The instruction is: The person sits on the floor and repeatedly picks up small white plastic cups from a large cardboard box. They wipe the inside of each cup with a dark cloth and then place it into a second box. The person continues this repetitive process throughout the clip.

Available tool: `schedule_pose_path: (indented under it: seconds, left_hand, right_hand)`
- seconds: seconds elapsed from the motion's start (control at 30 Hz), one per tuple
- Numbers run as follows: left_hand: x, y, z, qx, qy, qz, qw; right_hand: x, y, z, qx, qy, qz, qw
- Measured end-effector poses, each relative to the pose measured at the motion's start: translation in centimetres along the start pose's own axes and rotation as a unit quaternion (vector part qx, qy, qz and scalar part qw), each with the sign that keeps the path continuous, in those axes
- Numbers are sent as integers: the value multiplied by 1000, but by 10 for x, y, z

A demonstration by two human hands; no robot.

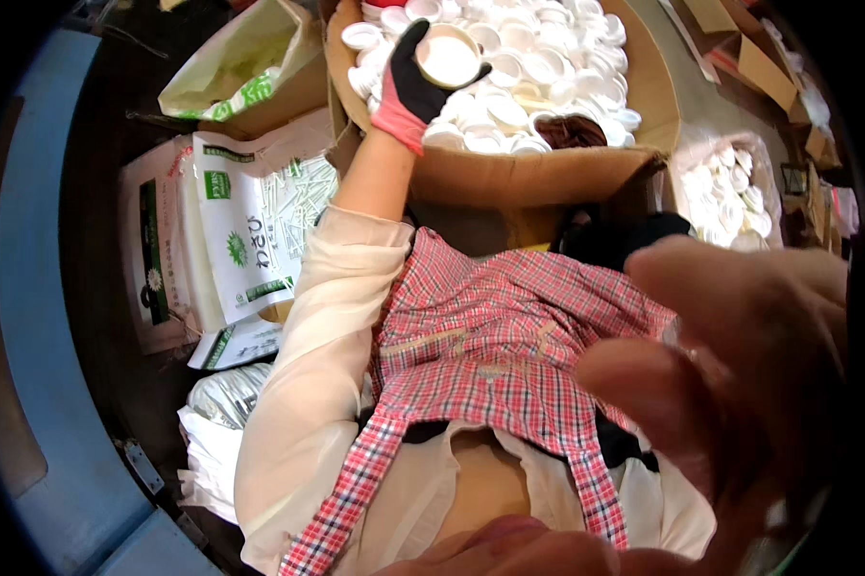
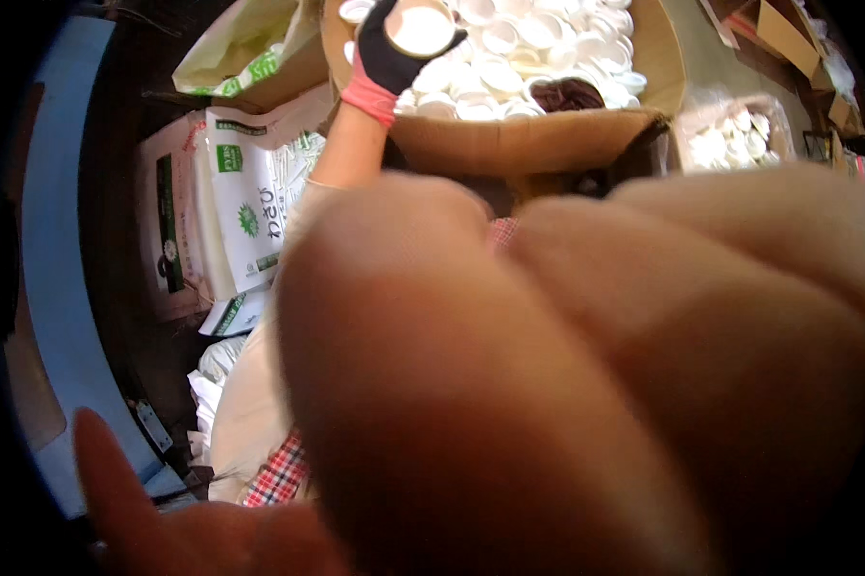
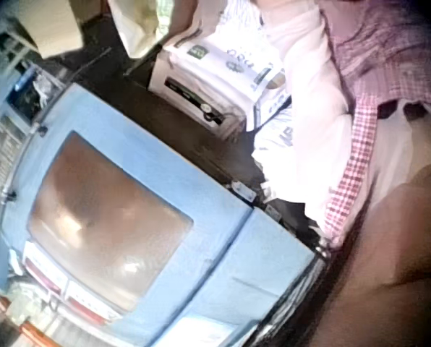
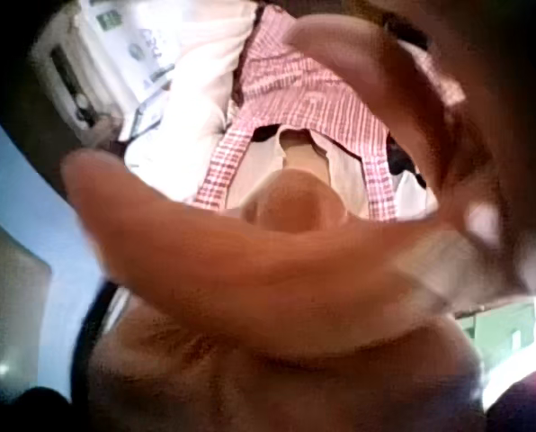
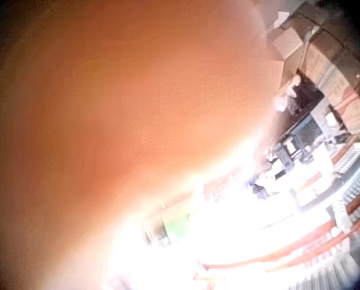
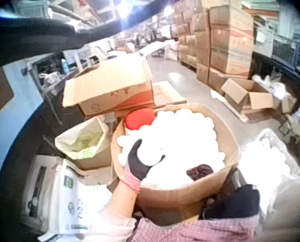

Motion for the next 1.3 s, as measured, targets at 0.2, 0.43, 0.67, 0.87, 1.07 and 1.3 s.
schedule_pose_path:
  seconds: [0.2,0.43,0.67,0.87,1.07,1.3]
  left_hand:
    - [-6,-7,26,-272,-6,141,952]
    - [4,-7,26,-271,-30,193,942]
    - [11,23,15,-196,-45,146,969]
    - [14,0,2,-257,30,111,959]
    - [20,-31,-25,-298,52,23,953]
    - [11,-43,16,-352,-12,27,936]
  right_hand:
    - [-4,-21,-7,-84,-9,165,983]
    - [1,-32,-21,-144,11,232,962]
    - [1,-37,-23,-151,18,291,944]
    - [15,-30,-37,-151,41,373,915]
    - [114,-75,-118,56,-28,415,908]
    - [350,-225,-266,41,-95,61,993]
Point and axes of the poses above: each hand's wrist, its own x-axis towards the middle knuckle, its own z-axis out of the back of the hand, y = z × x, the point moved 5 cm from there along x, towards the middle knuckle, and after that the axes turned 15 degrees about -x, right-handed, at the moved point
